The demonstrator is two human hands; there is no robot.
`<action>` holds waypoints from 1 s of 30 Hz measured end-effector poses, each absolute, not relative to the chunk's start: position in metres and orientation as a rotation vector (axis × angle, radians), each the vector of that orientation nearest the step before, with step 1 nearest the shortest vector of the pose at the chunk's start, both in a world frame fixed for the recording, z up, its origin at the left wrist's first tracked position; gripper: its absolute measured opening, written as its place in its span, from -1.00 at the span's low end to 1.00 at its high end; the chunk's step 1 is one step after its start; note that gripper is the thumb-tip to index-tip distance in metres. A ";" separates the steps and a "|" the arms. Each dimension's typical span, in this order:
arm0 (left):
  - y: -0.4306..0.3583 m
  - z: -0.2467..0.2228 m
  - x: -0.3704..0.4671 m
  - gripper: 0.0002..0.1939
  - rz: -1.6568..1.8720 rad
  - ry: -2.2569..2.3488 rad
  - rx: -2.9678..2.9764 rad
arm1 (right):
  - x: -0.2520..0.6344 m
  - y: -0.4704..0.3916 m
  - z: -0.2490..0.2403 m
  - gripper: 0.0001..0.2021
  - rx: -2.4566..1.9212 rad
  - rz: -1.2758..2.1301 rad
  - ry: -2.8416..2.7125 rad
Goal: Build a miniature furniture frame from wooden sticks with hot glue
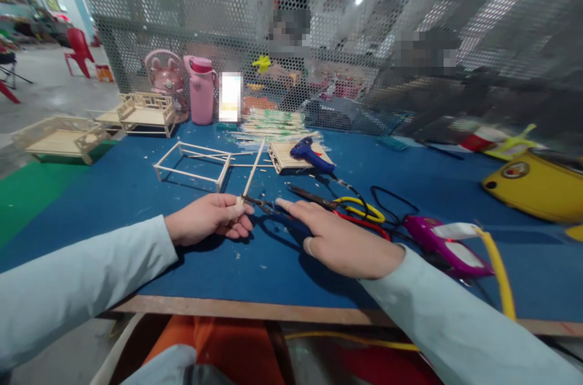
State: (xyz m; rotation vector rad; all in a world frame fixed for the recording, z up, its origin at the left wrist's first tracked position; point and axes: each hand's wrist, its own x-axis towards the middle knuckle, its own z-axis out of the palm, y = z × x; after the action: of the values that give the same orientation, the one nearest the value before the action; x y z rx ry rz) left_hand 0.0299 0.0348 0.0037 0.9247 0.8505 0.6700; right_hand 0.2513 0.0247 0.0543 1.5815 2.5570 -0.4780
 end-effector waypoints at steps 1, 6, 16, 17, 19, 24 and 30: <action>0.035 0.004 0.030 -0.83 0.667 0.853 0.931 | 0.250 0.026 0.054 -0.20 1.567 -0.477 2.574; 0.034 0.005 0.031 -0.82 0.652 0.866 0.966 | 0.247 0.027 0.056 -0.23 1.517 -0.474 2.648; 0.034 0.002 0.031 -0.79 0.654 0.892 1.158 | 0.235 0.024 0.055 -0.44 1.556 -0.558 2.618; 0.033 0.001 0.032 -0.79 0.674 0.897 1.195 | 0.236 0.024 0.053 -0.43 1.566 -0.545 2.628; 0.030 -0.001 0.032 -0.76 0.721 0.912 1.274 | 0.237 0.025 0.049 -0.39 1.595 -0.528 2.637; 0.029 -0.007 0.035 -0.72 0.832 1.018 1.448 | 0.234 0.020 0.038 -0.38 1.604 -0.460 2.675; 0.034 -0.008 0.040 -0.71 1.021 1.205 1.603 | 0.212 0.009 0.014 -0.43 1.900 0.003 2.678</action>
State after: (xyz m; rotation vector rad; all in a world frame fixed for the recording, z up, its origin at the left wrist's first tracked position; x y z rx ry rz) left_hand 0.0398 0.0342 -0.0076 1.6030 1.2052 1.0213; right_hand 0.2122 0.0091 0.0137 1.9002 2.6777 0.0034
